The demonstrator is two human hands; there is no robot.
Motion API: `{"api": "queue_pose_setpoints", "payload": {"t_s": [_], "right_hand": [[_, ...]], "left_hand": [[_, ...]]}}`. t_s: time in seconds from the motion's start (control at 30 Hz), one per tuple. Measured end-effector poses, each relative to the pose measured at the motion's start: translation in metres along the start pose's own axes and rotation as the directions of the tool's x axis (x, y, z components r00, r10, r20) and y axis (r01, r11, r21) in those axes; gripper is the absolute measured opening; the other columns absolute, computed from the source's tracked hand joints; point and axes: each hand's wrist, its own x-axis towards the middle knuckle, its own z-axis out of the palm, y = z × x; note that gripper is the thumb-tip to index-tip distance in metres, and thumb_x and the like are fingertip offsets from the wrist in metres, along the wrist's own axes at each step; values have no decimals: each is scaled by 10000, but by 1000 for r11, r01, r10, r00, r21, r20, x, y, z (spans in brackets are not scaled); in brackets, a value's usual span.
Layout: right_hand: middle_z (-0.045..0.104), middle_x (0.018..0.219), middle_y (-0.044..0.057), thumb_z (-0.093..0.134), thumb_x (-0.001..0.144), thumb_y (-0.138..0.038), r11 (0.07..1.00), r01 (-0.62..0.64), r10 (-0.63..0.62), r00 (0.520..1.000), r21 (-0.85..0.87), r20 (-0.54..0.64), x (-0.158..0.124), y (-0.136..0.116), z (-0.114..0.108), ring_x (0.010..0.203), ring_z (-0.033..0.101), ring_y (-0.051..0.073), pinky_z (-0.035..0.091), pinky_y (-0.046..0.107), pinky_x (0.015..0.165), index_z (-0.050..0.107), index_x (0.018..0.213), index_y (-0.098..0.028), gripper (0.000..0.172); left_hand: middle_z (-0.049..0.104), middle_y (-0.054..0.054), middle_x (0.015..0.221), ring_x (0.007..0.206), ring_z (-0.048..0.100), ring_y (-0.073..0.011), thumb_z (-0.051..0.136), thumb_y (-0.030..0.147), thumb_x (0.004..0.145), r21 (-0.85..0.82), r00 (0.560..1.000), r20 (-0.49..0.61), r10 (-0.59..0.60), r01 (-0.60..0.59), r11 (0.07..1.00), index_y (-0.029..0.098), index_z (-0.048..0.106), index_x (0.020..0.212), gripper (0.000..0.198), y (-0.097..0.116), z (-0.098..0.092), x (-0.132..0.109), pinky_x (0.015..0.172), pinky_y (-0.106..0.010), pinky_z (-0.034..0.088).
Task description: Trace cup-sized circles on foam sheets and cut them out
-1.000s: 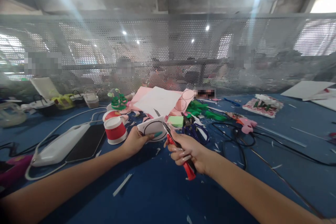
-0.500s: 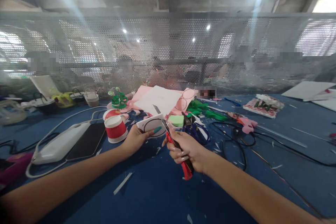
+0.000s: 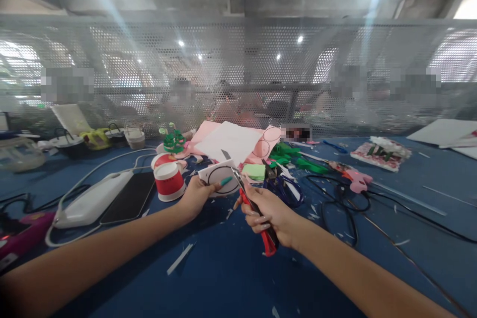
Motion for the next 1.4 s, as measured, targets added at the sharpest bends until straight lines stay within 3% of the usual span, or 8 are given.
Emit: {"api": "queue_pose_setpoints", "payload": {"t_s": [0.17,0.47,0.7,0.97,1.17,1.4], "right_hand": [[353,454,-88,393,886,-491,999,7,-8,1000,-36,-22,-3,0,2,296,178,-23,174,73,269,534,715,-126,427],[358,452,-85,416,882,-482,999,-29,29,999,-17,-23,-9,-1,1,285,190,-21,170,73,254,527,709,-133,405],[354,440,-90,454,872,-469,1000,-24,24,1000,4,5,-10,-2,1,286,189,-19,167,65,255,517,706,-137,376],[360,436,-92,467,860,-482,1000,-30,30,999,-7,-11,-12,-2,2,287,191,-21,172,70,261,514,704,-137,381],[394,459,-84,478,851,-484,996,72,-73,997,-58,-4,-9,-9,-3,276,193,-13,171,84,244,517,737,-148,357],[350,453,-87,477,856,-474,987,160,-159,983,0,-94,-4,-16,-10,300,194,-8,186,84,261,500,713,-138,365]], "left_hand": [[711,-49,788,702,662,-210,727,204,565,-13,999,-13,-48,48,999,127,642,901,355,0,-1,-1,612,-336,561],[719,-53,830,842,655,-221,711,166,559,138,995,49,82,-88,987,120,668,843,291,3,1,-1,833,-354,505],[711,-79,901,850,646,-222,690,153,572,184,995,71,67,-79,980,102,657,879,313,4,3,-3,819,-354,504],[711,-60,830,775,642,-208,649,148,623,309,992,74,102,-120,944,115,678,842,223,5,3,-7,759,-322,507],[716,-53,849,794,642,-212,647,162,657,402,947,295,127,-244,883,157,702,898,247,9,6,-17,761,-312,504],[703,-78,970,894,642,-223,706,203,623,298,989,122,78,-112,948,136,653,1000,386,-3,1,-3,837,-339,499]]}}
